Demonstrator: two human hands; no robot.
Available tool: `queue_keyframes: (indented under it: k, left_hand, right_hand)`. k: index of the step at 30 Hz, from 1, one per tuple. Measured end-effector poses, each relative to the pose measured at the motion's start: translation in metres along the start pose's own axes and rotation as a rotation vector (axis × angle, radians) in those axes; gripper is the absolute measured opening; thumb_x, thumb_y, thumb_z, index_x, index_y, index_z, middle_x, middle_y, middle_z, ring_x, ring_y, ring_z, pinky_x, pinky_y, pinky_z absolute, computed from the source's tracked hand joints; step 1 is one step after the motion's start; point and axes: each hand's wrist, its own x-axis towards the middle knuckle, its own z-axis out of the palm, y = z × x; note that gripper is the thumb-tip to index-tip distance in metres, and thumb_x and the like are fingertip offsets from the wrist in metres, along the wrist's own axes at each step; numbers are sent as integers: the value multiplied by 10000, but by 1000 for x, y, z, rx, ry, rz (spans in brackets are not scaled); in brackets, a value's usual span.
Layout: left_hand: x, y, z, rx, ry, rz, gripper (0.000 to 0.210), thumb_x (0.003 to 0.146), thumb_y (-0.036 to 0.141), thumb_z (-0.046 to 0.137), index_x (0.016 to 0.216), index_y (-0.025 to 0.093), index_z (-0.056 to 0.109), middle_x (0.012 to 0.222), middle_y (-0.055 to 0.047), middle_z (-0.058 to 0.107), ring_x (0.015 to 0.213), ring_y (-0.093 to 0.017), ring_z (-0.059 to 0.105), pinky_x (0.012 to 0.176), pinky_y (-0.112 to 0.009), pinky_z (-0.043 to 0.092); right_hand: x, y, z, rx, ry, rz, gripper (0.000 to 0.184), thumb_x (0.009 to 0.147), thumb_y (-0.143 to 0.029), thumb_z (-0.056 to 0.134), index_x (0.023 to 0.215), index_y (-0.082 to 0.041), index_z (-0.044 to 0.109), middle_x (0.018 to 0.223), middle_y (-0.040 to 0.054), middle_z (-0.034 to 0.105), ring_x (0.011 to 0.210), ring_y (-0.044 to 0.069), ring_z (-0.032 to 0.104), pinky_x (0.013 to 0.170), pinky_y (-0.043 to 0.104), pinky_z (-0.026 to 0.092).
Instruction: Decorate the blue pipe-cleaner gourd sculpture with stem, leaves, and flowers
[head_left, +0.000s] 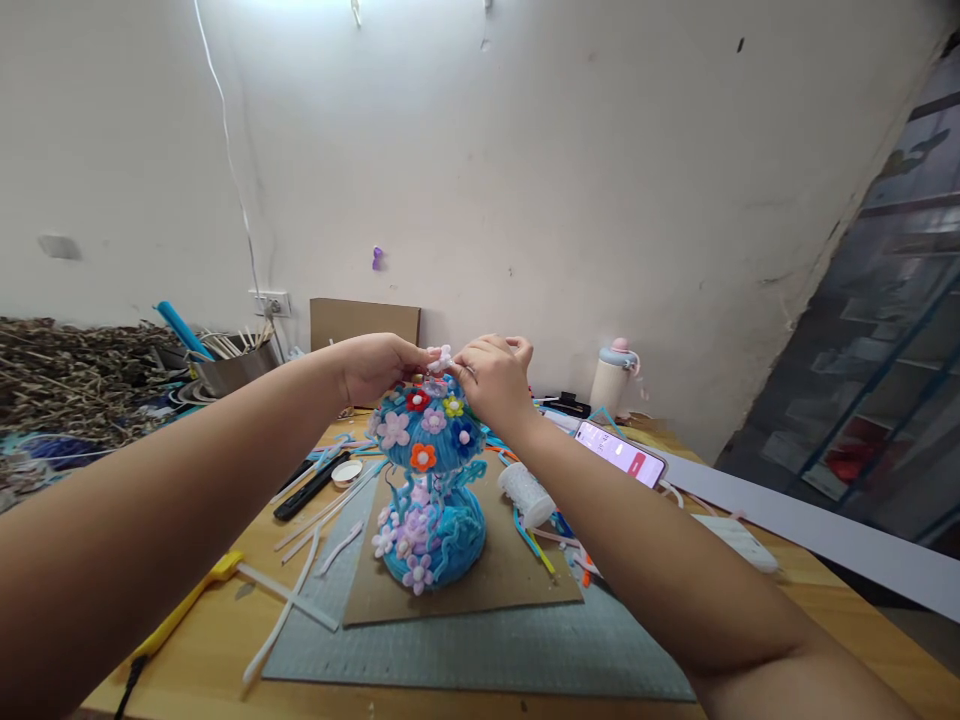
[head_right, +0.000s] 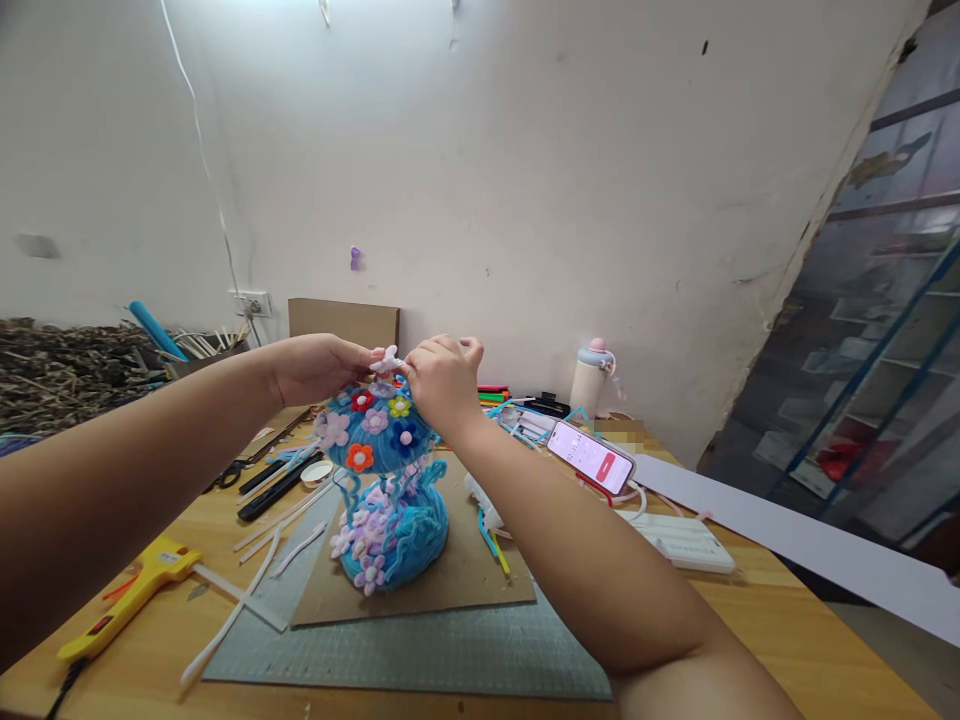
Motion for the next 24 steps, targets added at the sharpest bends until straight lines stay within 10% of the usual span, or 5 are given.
queue_keyframes:
  k: [24]
  left_hand:
    - [15, 15, 2, 238, 104, 100, 111, 664, 276, 716, 676, 178, 664, 833, -43, 661, 904, -204, 527, 824, -317, 351]
  right_hand:
    - [6, 3, 11, 96, 47, 142, 245, 877, -261, 551, 658, -201, 643, 773, 23, 702, 936, 200, 565, 880, 391, 218]
